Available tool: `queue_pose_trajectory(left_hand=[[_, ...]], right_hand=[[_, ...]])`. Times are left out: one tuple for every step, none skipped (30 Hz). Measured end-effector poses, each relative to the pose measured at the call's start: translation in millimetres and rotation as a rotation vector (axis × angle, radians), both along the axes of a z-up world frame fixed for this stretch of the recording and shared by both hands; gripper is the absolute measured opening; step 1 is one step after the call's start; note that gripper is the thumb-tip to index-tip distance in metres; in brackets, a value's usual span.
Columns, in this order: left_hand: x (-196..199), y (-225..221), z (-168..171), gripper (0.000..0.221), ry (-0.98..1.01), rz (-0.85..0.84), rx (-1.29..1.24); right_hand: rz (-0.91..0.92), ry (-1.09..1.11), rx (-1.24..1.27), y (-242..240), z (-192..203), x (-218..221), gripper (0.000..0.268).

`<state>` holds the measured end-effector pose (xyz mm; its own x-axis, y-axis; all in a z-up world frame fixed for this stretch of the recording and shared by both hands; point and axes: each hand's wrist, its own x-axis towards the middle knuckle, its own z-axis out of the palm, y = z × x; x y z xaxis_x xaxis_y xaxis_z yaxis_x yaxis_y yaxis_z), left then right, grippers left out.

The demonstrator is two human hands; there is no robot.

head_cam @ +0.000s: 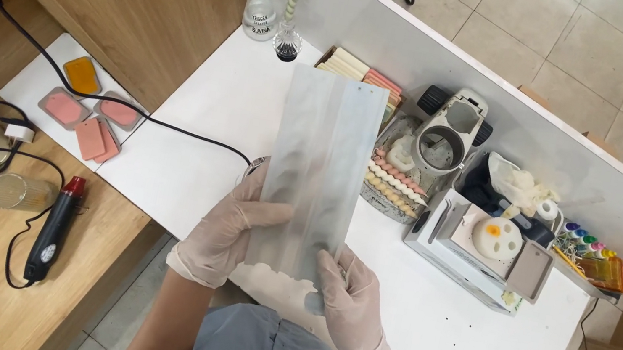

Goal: Cleaning wax residue from a silicone mold using a heat gun and a cloth, and cleaning a pair of glasses.

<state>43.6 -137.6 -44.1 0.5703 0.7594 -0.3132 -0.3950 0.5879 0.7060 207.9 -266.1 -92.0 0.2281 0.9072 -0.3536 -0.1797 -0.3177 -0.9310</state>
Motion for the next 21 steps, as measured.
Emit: queue_pose_trajectory(left_hand=[[-2.5,4.7,-3.4,0.075,-0.003,-0.008,-0.003],[-5.7,8.1,-7.1,0.077,0.009,0.035,0.0],[-9.9,11.8,-11.0,0.078,0.021,0.078,0.002],[-17.7,16.3,-20.5,0.078,0.021,0.082,-0.007],[-26.9,21.2,-30.1,0.075,-0.068,0.104,-0.095],[-38.5,27.9,-39.2,0.073,-0.155,0.134,-0.177],[-55.9,33.4,-47.7,0.073,-0.154,0.144,-0.181],[-74.8,38.7,-55.6,0.07,-0.215,0.173,-0.166],[-93.8,44.2,-63.6,0.068,-0.275,0.202,-0.151],[-116.1,47.5,-70.3,0.068,-0.273,0.207,-0.156],[-137.9,50.7,-77.2,0.067,-0.205,0.282,-0.184],[-157.1,54.6,-84.1,0.067,-0.141,0.354,-0.21],[-176.2,59.1,-100.6,0.067,-0.143,0.356,-0.213],[-196.7,64.5,-117.3,0.064,0.021,0.365,-0.27],[-217.0,69.8,-134.6,0.061,0.185,0.371,-0.328],[-233.9,74.2,-152.8,0.061,0.192,0.374,-0.335],[-250.8,77.8,-171.6,0.059,0.333,0.328,-0.343],[-268.3,77.7,-190.6,0.058,0.474,0.273,-0.358],[-285.2,80.4,-218.8,0.058,0.482,0.268,-0.372],[-297.2,85.0,-247.8,0.056,0.536,0.19,-0.356],[-308.1,89.1,-276.2,0.055,0.589,0.11,-0.34]], right_hand=[[-0.008,-0.003,-0.003,6.5,6.0,-4.4,0.032],[-0.019,0.023,-0.063,12.3,12.2,-9.0,0.029],[-0.03,0.049,-0.123,18.5,18.1,-14.6,0.029],[-0.026,0.049,-0.131,18.7,11.3,-17.5,0.029],[-0.037,0.025,-0.083,19.3,4.4,-21.6,0.031],[-0.042,0.004,-0.03,22.8,-2.8,-27.4,0.033],[-0.032,0.005,-0.035,25.7,-5.1,-29.4,0.033],[-0.063,-0.03,-0.004,28.7,-7.6,-32.8,0.034],[-0.093,-0.065,0.027,32.2,-10.5,-36.2,0.036],[-0.089,-0.064,0.022,34.9,-12.9,-38.9,0.036],[-0.142,-0.093,-0.033,37.6,-15.4,-41.2,0.035],[-0.198,-0.127,-0.085,40.5,-17.4,-41.3,0.035],[-0.196,-0.129,-0.087,41.0,-22.3,-40.0,0.035],[-0.232,-0.156,-0.105,42.7,-27.8,-40.1,0.034],[-0.269,-0.182,-0.123,44.3,-33.8,-40.0,0.034],[-0.265,-0.178,-0.131,49.4,-34.5,-42.9,0.034],[-0.283,-0.202,-0.136,54.0,-35.9,-45.5,0.033],[-0.306,-0.228,-0.15,54.3,-36.3,-49.5,0.033],[-0.306,-0.225,-0.167,58.8,-34.4,-57.8,0.033],[-0.323,-0.247,-0.156,62.3,-31.7,-63.1,0.033],[-0.34,-0.269,-0.146,65.9,-28.4,-67.4,0.033]])
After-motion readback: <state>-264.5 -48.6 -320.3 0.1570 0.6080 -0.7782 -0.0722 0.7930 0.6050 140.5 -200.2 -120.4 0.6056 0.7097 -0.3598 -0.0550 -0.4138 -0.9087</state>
